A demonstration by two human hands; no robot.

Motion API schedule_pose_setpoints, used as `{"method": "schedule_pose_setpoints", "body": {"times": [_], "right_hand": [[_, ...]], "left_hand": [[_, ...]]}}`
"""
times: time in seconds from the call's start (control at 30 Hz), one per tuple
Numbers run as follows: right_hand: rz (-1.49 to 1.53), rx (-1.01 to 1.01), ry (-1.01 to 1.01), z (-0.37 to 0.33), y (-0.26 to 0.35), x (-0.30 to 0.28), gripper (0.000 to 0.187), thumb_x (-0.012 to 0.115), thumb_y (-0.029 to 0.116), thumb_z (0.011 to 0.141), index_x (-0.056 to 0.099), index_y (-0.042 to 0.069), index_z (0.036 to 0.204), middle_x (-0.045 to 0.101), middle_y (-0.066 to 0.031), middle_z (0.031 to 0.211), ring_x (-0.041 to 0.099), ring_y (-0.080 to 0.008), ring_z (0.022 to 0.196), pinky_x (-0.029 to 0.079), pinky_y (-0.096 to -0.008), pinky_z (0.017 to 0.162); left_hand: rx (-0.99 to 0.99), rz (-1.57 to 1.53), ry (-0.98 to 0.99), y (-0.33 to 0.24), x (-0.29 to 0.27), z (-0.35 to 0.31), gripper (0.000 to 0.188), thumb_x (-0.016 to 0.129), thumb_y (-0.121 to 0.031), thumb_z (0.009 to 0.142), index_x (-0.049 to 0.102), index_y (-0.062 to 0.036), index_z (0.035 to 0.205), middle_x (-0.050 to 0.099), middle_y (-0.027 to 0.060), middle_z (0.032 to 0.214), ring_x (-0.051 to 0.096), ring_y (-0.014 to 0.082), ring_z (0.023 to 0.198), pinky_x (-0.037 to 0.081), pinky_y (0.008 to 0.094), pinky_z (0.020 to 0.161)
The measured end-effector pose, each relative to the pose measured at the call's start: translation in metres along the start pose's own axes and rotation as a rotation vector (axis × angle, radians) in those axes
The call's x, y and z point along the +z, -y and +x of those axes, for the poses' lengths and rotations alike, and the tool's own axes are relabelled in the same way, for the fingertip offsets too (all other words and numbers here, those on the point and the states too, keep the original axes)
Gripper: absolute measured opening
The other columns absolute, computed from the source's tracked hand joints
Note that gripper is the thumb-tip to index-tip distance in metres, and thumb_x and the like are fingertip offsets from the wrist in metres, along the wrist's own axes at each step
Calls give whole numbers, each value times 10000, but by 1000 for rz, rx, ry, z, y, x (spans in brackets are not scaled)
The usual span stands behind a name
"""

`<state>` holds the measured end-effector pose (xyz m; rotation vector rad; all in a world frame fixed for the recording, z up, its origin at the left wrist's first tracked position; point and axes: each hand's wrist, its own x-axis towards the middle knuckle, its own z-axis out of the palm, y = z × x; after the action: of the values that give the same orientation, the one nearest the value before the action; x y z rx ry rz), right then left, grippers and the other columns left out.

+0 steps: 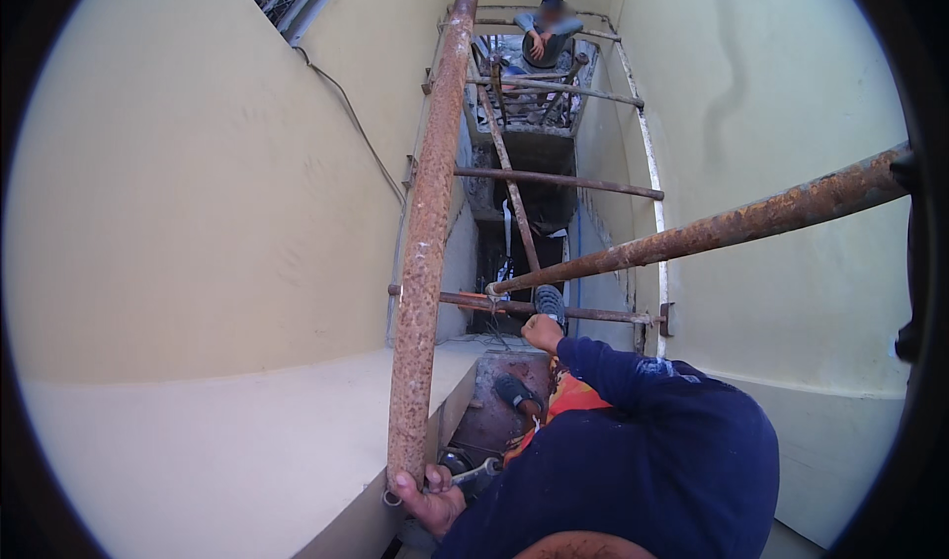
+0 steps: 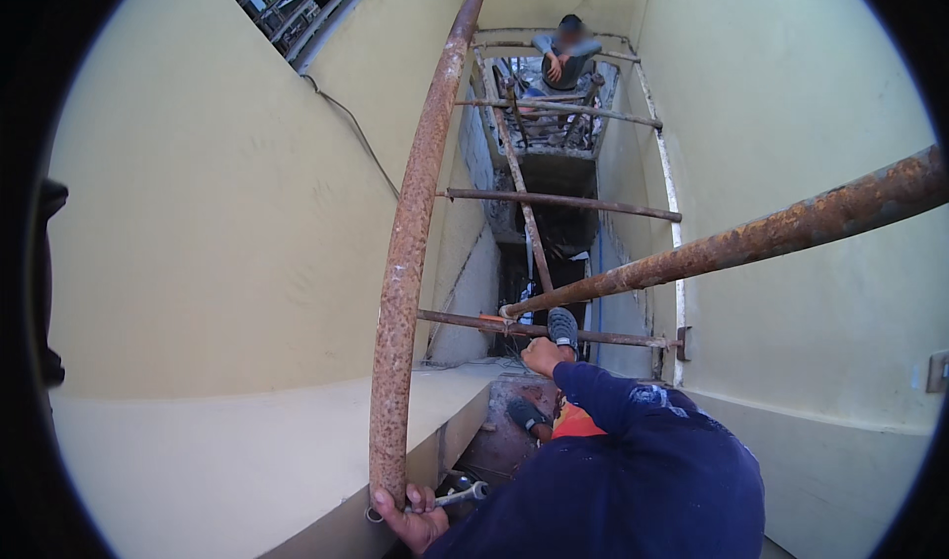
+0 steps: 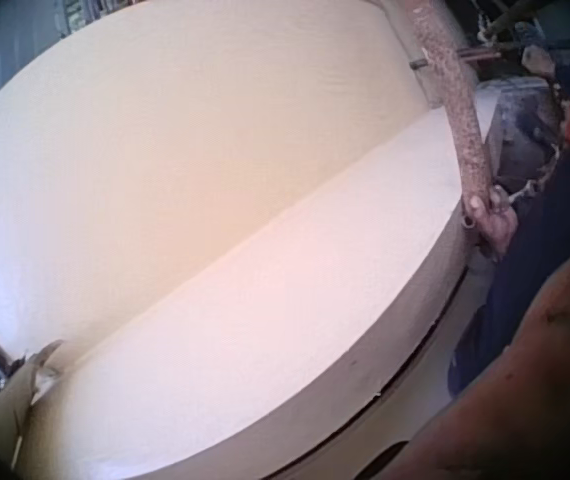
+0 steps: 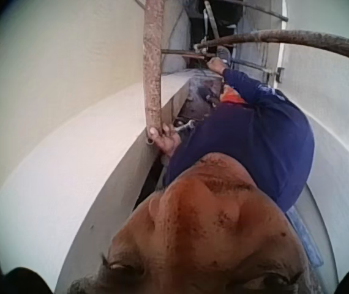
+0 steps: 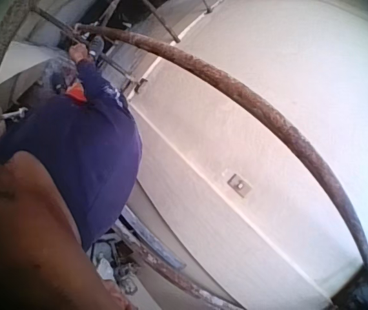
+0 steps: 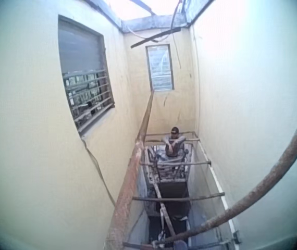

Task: The person lifts and positions a long metal pole onto a scaffolding frame, then uses a wrench to tighten a clamp securing the pole. The person repeats this process for another pole, ensuring the structure is stable.

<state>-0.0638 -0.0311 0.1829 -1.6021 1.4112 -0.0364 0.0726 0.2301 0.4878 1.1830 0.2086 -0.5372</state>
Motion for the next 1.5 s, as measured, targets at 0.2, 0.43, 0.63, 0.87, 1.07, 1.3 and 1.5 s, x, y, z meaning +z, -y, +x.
{"method": "schedule_pose_setpoints", "body": {"times": [0.2, 0.43, 0.63, 0.87, 1.07, 1.3, 1.5], "right_hand": [[1068, -391, 704, -147, 163, -26, 658, 492, 508, 976, 492, 22, 1419, 605, -143, 1313, 594, -252, 1173, 460, -403, 976], [1241, -315, 937, -194, 276, -39, 514, 575, 454, 962, 546, 52, 1282, 637, -160, 1220, 596, -289, 1128, 444, -444, 1010], [1222, -238, 925, -173, 283, -27, 335, 642, 349, 903, 631, 54, 1063, 680, -120, 1052, 635, -271, 1025, 494, -465, 977], [1214, -242, 945, -157, 291, -40, 403, 652, 298, 881, 594, -15, 1128, 649, -144, 1121, 612, -302, 1103, 460, -511, 1043], [1244, -216, 779, -150, 289, -41, 441, 652, 292, 869, 584, 4, 1197, 639, -173, 1207, 597, -331, 1165, 438, -514, 1080], [1251, -258, 697, -142, 292, -43, 509, 683, 279, 862, 575, 52, 1305, 608, -144, 1332, 562, -323, 1241, 449, -502, 1069], [1191, -289, 664, -155, 297, -46, 501, 685, 278, 861, 586, 35, 1287, 638, -158, 1284, 605, -334, 1179, 480, -495, 1032]], "left_hand": [[-40, -48, -10, -13, 12, -4, 395, 620, -417, 968, 542, -59, 1116, 500, -8, 661, 400, 62, 502, 282, 221, 450], [152, -60, 218, -9, 30, 8, 178, 730, -227, 912, 648, -89, 834, 581, -45, 670, 510, 36, 561, 408, 228, 488], [522, -227, 316, 11, 31, 24, 461, 794, -234, 877, 592, -20, 1232, 664, 39, 1048, 617, 112, 926, 529, 278, 841], [503, 426, 388, 11, -71, -6, 319, 802, -341, 859, 763, -39, 953, 676, 14, 740, 588, 73, 635, 479, 269, 590], [85, 731, -9, 89, -234, -31, 424, 686, -428, 924, 740, -17, 1012, 735, 168, 839, 710, 207, 771, 546, 358, 750], [-588, 1098, -437, 320, -482, -114, 567, 550, -517, 910, 731, 20, 904, 713, 258, 922, 703, 393, 882, 551, 470, 805], [-616, 715, -644, 347, -506, -152, 609, 546, -520, 907, 727, 61, 881, 689, 315, 954, 681, 429, 970, 522, 493, 873]]}}
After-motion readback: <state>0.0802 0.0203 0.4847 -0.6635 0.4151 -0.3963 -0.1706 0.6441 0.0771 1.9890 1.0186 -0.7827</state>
